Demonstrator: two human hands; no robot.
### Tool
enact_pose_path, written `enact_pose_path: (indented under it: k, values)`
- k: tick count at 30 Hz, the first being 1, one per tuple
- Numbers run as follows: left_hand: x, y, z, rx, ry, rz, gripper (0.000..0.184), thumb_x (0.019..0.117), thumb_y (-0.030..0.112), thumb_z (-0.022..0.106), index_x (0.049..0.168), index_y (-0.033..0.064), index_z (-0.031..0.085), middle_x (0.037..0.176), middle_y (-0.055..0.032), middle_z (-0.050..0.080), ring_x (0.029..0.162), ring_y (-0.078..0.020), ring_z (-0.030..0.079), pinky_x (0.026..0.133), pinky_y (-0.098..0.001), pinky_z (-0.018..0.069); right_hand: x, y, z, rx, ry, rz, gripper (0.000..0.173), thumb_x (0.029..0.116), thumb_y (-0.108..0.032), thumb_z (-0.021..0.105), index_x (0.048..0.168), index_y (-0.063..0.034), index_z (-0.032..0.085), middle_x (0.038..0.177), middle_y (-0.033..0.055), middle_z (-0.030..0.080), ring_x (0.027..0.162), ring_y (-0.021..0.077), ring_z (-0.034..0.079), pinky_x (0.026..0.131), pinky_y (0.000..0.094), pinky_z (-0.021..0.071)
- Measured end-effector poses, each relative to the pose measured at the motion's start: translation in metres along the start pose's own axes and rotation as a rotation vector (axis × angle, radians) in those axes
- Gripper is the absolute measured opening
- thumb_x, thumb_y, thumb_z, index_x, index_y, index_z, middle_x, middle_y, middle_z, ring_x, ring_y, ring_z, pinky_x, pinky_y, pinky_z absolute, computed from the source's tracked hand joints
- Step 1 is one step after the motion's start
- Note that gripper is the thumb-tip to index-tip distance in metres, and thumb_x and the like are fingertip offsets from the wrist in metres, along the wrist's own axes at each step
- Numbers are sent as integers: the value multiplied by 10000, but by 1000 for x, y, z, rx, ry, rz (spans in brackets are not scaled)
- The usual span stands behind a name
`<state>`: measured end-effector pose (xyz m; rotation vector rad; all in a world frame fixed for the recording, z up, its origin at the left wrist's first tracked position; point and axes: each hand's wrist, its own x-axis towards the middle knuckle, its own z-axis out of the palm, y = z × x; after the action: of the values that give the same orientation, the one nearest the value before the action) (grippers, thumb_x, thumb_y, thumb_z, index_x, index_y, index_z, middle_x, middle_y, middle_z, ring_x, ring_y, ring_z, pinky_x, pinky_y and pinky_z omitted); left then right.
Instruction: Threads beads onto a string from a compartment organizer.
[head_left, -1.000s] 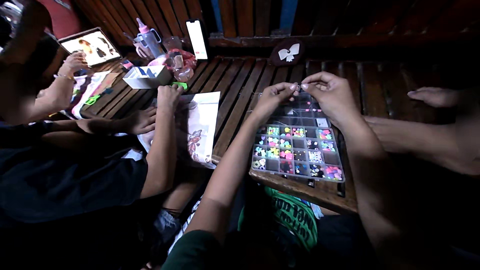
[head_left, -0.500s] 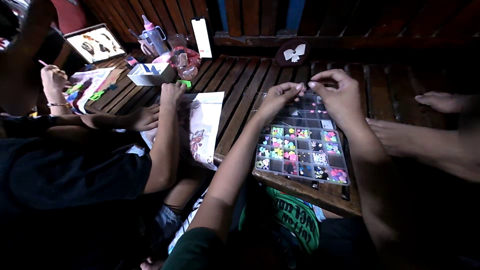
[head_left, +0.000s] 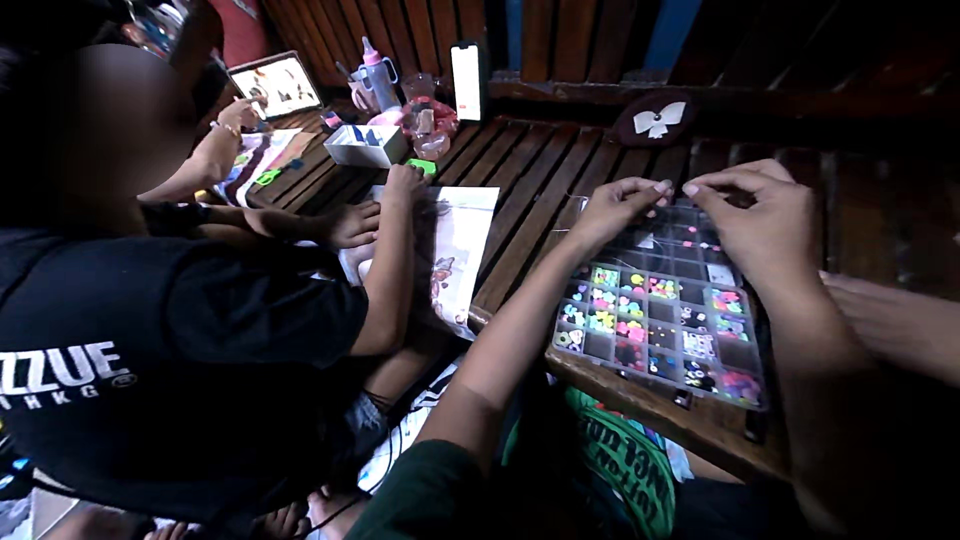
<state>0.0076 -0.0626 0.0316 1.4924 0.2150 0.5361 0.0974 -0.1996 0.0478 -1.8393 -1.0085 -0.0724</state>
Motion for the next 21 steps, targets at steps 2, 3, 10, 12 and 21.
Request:
enact_pose_path:
  k: [2, 3, 10, 12, 21]
  values:
    - [1, -2, 0, 19, 13, 2, 189, 1064, 72, 516, 1075, -75, 634, 903, -51, 634, 779, -50, 579, 748, -218, 516, 0, 2, 1, -1, -24, 14, 262, 1018, -157, 647, 1146, 64, 707, 1260, 278, 592, 1097, 283, 604, 974, 403, 485]
    - [1, -2, 0, 28, 13, 1, 194, 1064, 76, 517, 1079, -77, 635, 908, -55, 635, 780, -52, 579, 748, -221, 516, 0, 3, 2, 2, -40, 23, 263, 1022, -157, 641, 1152, 60, 709, 1260, 275, 598, 1100, 288, 604, 975, 409, 483]
    - [3, -6, -1, 56, -21, 5, 181, 1053, 66, 538, 1065, -76, 650, 896, -57, 644, 761, -49, 579, 735, -215, 514, 1, 6, 4, 9, -94, 42, 270, 1031, -163, 628, 1166, 55, 710, 1257, 272, 619, 1108, 307, 609, 978, 445, 477]
    - [3, -6, 0, 54, -27, 4, 179, 1054, 67, 536, 1056, -74, 648, 884, -55, 642, 749, -47, 576, 724, -215, 515, 1, 8, 5, 14, -95, 39, 269, 1029, -171, 630, 1160, 50, 712, 1246, 262, 623, 1088, 291, 615, 961, 440, 485]
    - [3, -6, 0, 72, -75, 1, 193, 1063, 48, 503, 1092, -98, 626, 925, -73, 635, 779, -54, 579, 752, -226, 519, 2, 8, 5, 104, -72, 110, 215, 992, -123, 676, 1098, 62, 701, 1201, 215, 628, 990, 193, 591, 903, 360, 486]
